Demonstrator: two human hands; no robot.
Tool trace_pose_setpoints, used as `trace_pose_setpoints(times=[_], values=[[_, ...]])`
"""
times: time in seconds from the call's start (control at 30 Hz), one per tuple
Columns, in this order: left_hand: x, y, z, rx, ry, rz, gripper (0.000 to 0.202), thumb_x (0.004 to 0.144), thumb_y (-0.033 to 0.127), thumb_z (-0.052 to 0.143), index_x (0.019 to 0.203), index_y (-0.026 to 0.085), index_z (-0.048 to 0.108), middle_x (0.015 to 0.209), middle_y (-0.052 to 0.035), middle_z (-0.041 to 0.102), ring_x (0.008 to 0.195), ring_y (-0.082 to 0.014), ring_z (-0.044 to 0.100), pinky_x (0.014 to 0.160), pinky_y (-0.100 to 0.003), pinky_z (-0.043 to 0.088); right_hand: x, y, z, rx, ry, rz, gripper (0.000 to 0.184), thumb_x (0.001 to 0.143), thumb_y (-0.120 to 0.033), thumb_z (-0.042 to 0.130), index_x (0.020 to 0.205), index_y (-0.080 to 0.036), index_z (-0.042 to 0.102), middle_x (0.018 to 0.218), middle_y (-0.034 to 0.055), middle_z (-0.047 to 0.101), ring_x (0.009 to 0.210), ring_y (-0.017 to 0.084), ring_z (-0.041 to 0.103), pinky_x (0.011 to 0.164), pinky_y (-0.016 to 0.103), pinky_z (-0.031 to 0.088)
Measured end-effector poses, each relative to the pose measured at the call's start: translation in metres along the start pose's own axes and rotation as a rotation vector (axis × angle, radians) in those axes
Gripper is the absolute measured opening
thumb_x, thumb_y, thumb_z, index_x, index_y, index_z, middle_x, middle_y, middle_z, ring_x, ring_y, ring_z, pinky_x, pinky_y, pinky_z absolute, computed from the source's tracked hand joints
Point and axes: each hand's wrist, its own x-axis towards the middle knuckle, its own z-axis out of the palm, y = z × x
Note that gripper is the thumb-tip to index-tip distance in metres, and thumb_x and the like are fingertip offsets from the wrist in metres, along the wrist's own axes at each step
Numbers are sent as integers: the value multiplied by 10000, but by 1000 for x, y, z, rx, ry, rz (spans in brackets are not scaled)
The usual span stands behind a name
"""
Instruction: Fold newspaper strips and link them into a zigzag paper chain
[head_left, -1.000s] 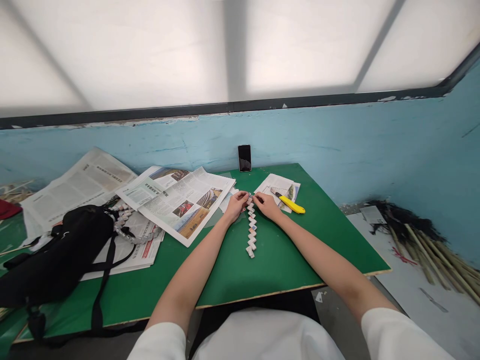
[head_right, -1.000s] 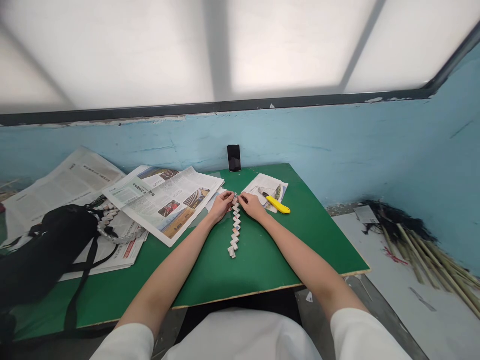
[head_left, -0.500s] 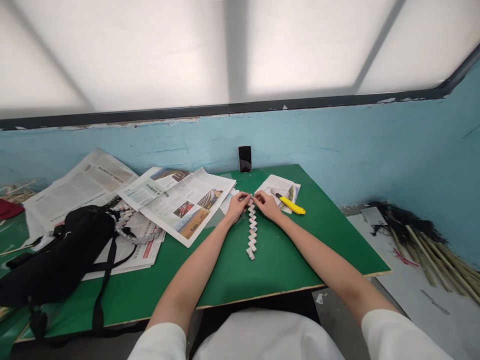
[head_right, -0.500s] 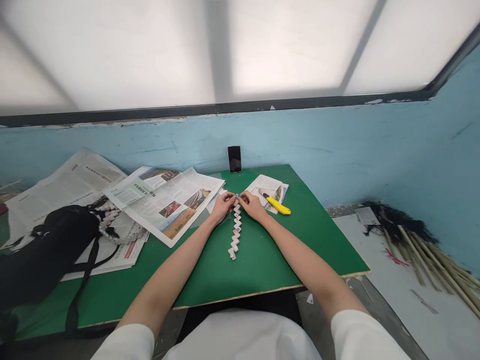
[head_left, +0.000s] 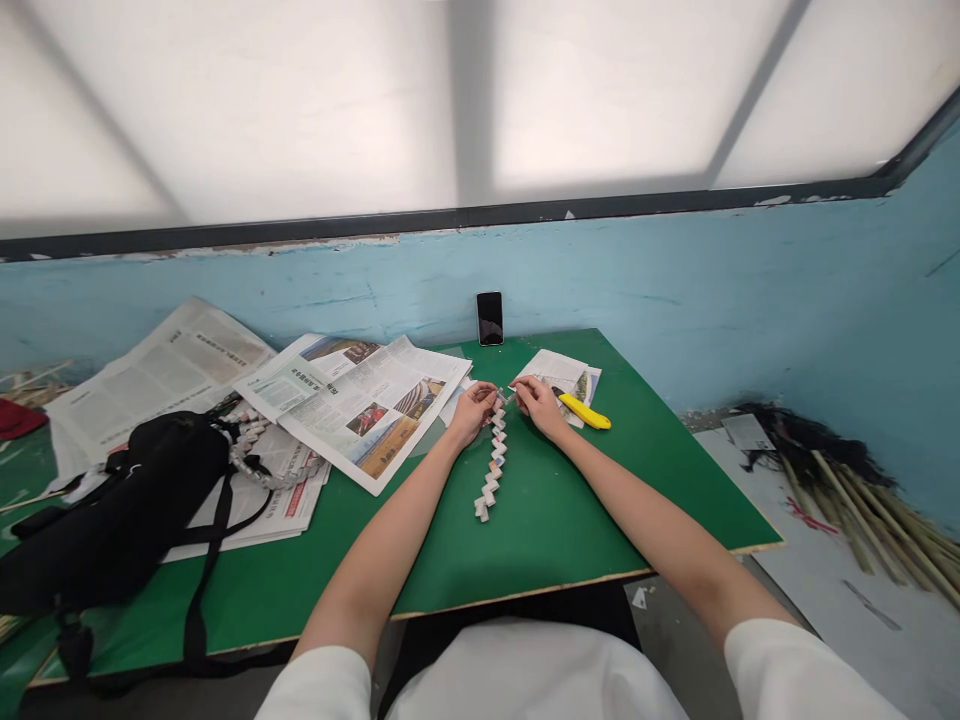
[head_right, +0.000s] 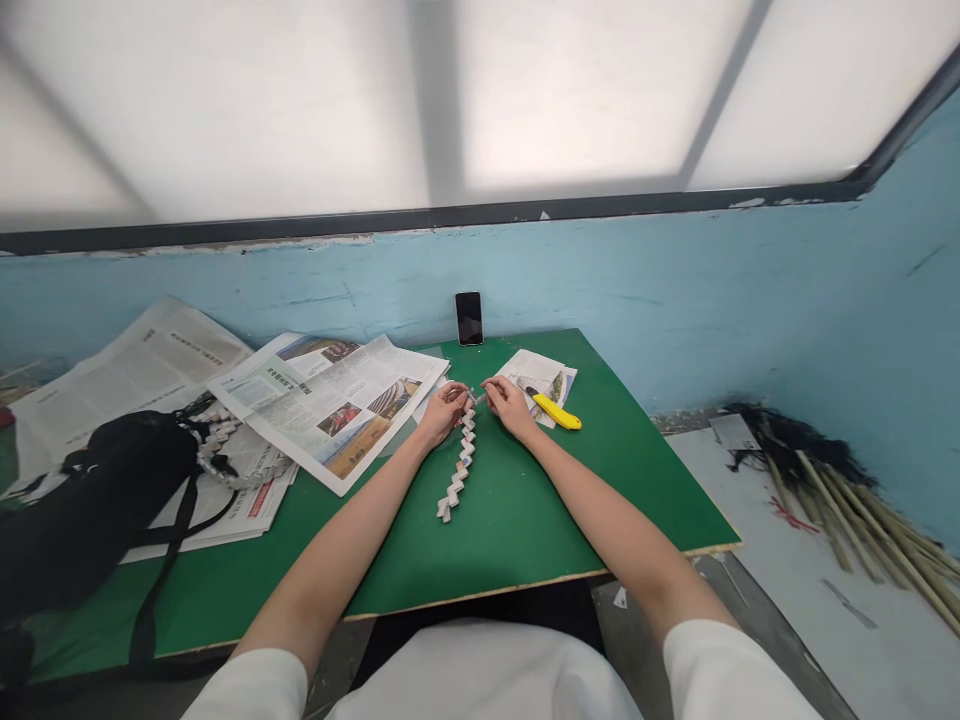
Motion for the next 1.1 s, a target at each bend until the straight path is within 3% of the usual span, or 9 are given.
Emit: trace_pose_setpoints(times=[0.2, 0.7, 1.1], values=[[0, 1, -3, -26, -76, -42, 497, 647, 468, 905, 928, 175, 618, 662, 25, 598, 481, -87, 512, 438, -196, 358, 8, 6, -1, 16, -77, -8, 379, 804, -562, 712, 927, -205, 674, 817, 36, 678, 680, 177, 595, 623, 305, 489], [0, 0, -2, 6, -47, 5, 425, 669, 432, 887, 905, 164, 658, 770, -2, 628, 602, -94, 558, 545, -208, 425, 8, 11, -1, 28, -80, -22, 394, 755, -559, 770, 898, -203, 678, 802, 25, 670, 696, 174, 600, 689, 317, 511], [-3, 4, -1, 2, -68, -2, 432, 684, 444, 888, 923, 172, 652, 714, 6, 602, 501, -73, 502, 455, -191, 372, 7, 10, 4, 67, -53, 28, 416, 723, -569, 793, 867, -200, 663, 814, 37, 690, 749, 193, 633, 731, 332, 528]])
